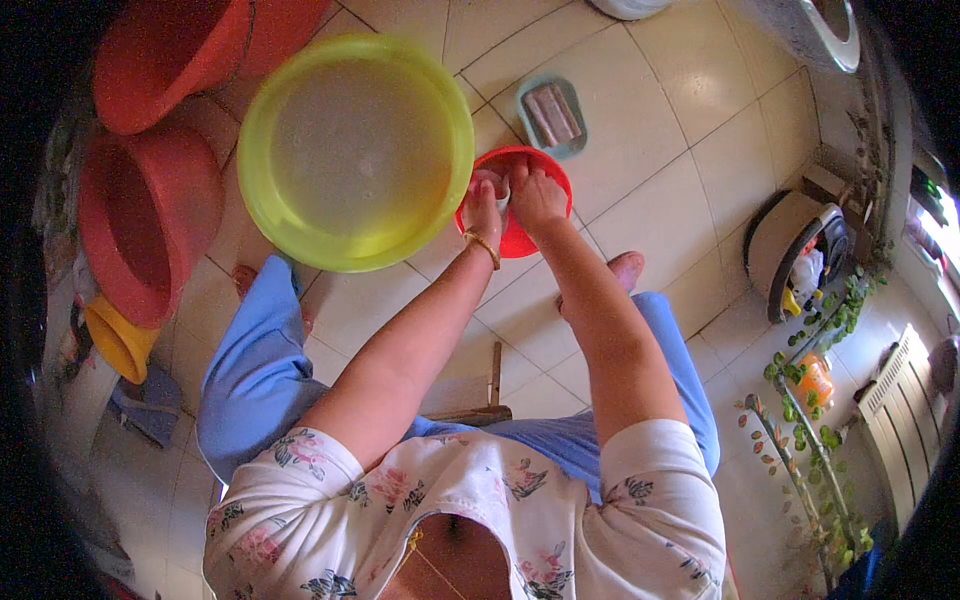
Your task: The person scrubs a pair of light-colored slippers with a brush in a yellow basin of water, rinses them, and then carries them to a balcony to hang them on a clothesline to dry.
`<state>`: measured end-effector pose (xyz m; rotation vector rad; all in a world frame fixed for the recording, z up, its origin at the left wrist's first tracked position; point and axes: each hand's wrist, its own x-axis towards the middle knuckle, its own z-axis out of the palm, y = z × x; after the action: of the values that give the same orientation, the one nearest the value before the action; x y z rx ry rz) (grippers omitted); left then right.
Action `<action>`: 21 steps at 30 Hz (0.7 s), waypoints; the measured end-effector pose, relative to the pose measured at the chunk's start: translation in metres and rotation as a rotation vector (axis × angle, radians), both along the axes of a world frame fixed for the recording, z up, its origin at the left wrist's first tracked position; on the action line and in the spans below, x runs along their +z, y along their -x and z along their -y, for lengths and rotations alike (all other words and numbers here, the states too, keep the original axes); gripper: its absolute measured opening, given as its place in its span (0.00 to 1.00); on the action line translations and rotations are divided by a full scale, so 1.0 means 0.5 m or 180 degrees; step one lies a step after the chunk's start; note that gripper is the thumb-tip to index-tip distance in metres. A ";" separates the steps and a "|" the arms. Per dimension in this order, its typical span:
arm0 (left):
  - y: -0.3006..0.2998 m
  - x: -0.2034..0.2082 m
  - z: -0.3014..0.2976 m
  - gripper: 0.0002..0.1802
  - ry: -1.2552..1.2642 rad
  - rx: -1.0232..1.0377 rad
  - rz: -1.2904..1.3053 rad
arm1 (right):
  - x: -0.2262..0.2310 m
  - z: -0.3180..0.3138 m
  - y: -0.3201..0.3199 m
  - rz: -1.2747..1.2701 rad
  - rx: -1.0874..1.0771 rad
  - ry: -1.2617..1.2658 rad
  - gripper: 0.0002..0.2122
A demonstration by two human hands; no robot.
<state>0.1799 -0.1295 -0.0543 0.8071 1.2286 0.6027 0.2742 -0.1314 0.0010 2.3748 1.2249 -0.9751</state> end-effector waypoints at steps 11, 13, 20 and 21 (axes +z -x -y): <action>-0.013 0.046 -0.029 0.23 0.0870 0.0099 -0.1000 | 0.026 0.074 -0.116 -0.0252 -0.1970 -0.1935 0.11; -0.012 0.043 -0.029 0.23 0.0900 0.0113 -0.0972 | -0.013 0.089 -0.154 -0.0597 -0.3015 -0.1643 0.13; -0.004 0.037 -0.024 0.25 0.1021 0.0172 -0.0871 | -0.087 0.093 -0.184 -0.2636 -0.4544 -0.1397 0.13; -0.005 0.036 -0.026 0.25 0.1027 0.0182 -0.0855 | -0.103 0.085 -0.191 -0.2631 -0.4670 -0.1286 0.12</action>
<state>0.1823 -0.1165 -0.0365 0.5936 1.5521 0.3341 0.3697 -0.1740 -0.0506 3.1635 -0.6336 -2.3952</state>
